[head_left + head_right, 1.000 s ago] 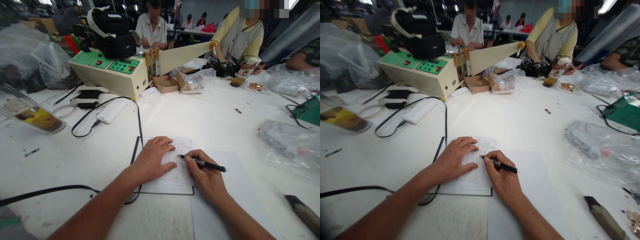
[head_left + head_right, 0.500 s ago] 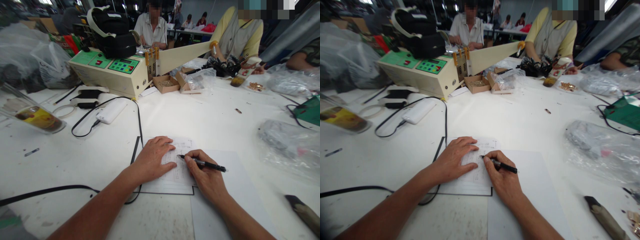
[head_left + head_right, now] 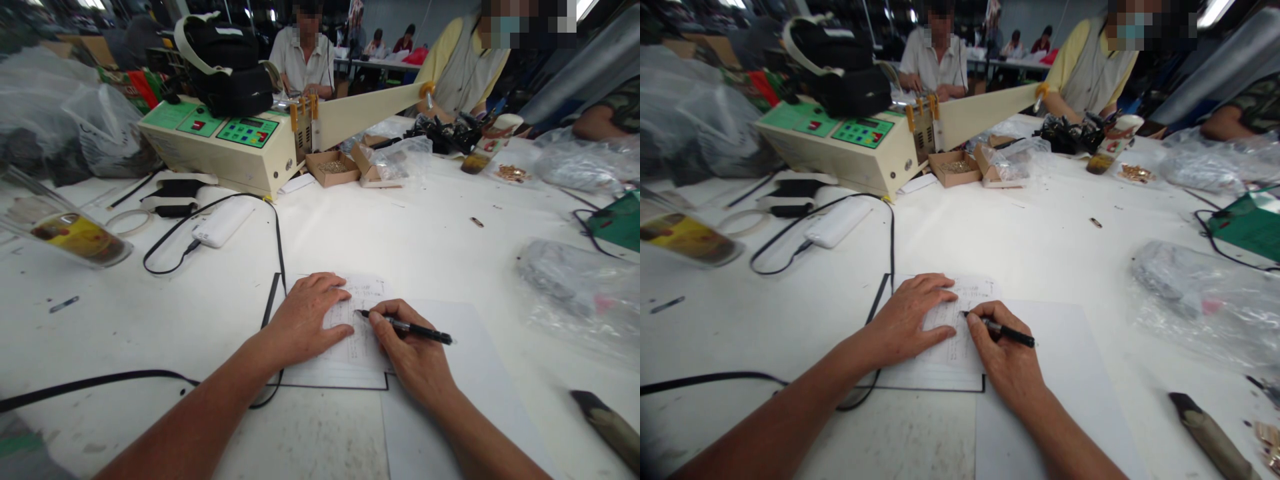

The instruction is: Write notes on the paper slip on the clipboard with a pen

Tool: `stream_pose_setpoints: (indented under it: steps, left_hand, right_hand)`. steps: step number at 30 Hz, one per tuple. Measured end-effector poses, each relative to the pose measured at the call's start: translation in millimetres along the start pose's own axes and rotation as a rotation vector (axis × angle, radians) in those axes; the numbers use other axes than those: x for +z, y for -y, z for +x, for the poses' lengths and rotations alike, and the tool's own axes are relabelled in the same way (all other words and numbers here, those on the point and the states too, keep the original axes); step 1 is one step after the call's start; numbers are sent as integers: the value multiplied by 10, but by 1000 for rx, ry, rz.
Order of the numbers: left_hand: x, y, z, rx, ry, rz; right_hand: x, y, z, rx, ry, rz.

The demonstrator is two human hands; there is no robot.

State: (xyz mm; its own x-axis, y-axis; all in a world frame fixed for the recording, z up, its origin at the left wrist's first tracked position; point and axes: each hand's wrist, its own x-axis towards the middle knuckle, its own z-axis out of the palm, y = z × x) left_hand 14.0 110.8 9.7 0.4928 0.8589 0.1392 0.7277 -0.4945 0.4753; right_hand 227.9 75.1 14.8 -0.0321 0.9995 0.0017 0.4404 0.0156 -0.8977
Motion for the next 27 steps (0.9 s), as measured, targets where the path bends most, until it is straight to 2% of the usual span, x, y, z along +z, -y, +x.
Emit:
stream_pose_setpoints:
  steps: [27]
  left_hand:
    - [14, 17, -13, 8, -5, 0]
  right_hand:
    - [-5, -13, 5, -19, -1, -15]
